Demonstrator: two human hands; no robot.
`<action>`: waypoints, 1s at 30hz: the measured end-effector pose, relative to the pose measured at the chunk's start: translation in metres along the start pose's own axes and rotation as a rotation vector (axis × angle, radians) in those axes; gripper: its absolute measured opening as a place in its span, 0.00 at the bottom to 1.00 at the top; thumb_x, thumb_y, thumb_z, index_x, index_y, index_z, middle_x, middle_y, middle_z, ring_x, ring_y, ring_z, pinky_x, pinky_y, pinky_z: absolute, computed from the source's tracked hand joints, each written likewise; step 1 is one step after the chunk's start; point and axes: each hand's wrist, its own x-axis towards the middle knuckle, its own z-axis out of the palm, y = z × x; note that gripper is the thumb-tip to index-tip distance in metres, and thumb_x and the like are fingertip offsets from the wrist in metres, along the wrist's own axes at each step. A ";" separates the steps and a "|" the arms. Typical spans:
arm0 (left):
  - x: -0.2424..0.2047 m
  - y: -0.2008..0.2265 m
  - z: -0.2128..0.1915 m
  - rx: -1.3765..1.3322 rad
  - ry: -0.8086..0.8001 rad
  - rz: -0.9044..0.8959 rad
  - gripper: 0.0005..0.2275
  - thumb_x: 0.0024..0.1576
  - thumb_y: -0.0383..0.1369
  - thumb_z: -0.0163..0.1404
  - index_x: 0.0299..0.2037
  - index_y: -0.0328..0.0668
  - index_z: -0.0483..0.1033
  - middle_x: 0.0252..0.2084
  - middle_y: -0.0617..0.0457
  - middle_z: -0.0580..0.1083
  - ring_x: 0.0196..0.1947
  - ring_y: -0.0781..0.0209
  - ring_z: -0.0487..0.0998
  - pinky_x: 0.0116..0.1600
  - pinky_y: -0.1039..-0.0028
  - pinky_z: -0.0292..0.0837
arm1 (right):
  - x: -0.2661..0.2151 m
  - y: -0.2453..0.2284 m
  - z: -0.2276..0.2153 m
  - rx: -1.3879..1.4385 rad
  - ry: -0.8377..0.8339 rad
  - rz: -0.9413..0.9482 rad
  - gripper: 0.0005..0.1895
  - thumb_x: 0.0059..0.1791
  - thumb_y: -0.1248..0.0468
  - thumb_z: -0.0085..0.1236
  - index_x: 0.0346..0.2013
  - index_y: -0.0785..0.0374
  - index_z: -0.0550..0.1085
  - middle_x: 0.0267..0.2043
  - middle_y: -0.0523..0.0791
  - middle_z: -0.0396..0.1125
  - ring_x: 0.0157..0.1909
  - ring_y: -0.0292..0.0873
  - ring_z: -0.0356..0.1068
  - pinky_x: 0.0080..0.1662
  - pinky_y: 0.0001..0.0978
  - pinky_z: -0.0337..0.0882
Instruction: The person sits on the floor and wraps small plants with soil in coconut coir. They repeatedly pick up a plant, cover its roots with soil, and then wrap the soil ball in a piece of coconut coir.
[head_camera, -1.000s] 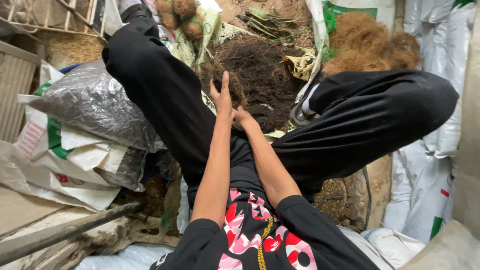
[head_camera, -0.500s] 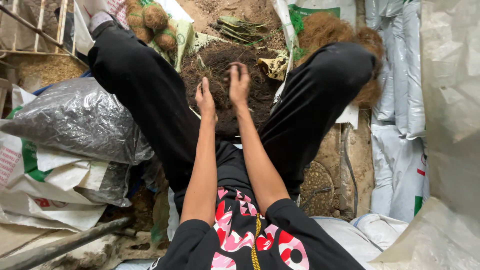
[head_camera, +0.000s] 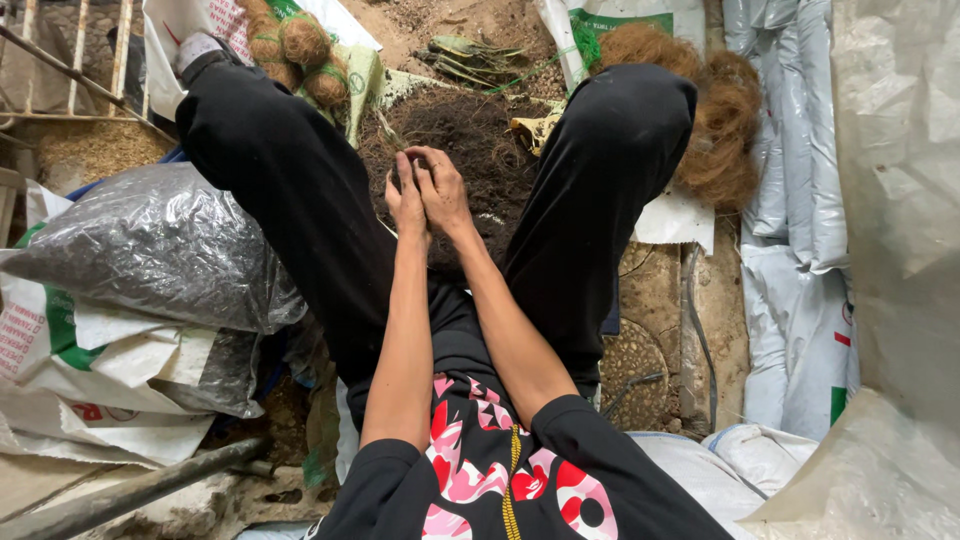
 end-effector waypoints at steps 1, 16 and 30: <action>-0.002 0.003 0.000 0.015 0.025 -0.019 0.32 0.55 0.57 0.55 0.57 0.38 0.69 0.51 0.47 0.75 0.49 0.59 0.78 0.51 0.69 0.76 | -0.003 0.003 0.002 -0.014 -0.010 -0.021 0.16 0.56 0.65 0.46 0.58 0.62 0.73 0.58 0.53 0.69 0.60 0.51 0.71 0.60 0.40 0.70; 0.000 -0.002 -0.005 0.079 0.057 0.080 0.16 0.59 0.39 0.56 0.48 0.30 0.78 0.42 0.48 0.79 0.39 0.61 0.79 0.44 0.71 0.77 | -0.005 0.029 0.015 0.262 -0.068 0.335 0.22 0.60 0.56 0.38 0.67 0.55 0.66 0.67 0.49 0.67 0.68 0.48 0.67 0.66 0.40 0.65; 0.025 -0.031 -0.019 -0.060 -0.048 0.015 0.19 0.68 0.42 0.41 0.52 0.31 0.76 0.44 0.50 0.77 0.43 0.62 0.77 0.49 0.71 0.73 | -0.005 0.034 0.013 0.299 -0.058 0.476 0.24 0.56 0.52 0.47 0.62 0.61 0.71 0.62 0.51 0.70 0.64 0.46 0.68 0.64 0.40 0.66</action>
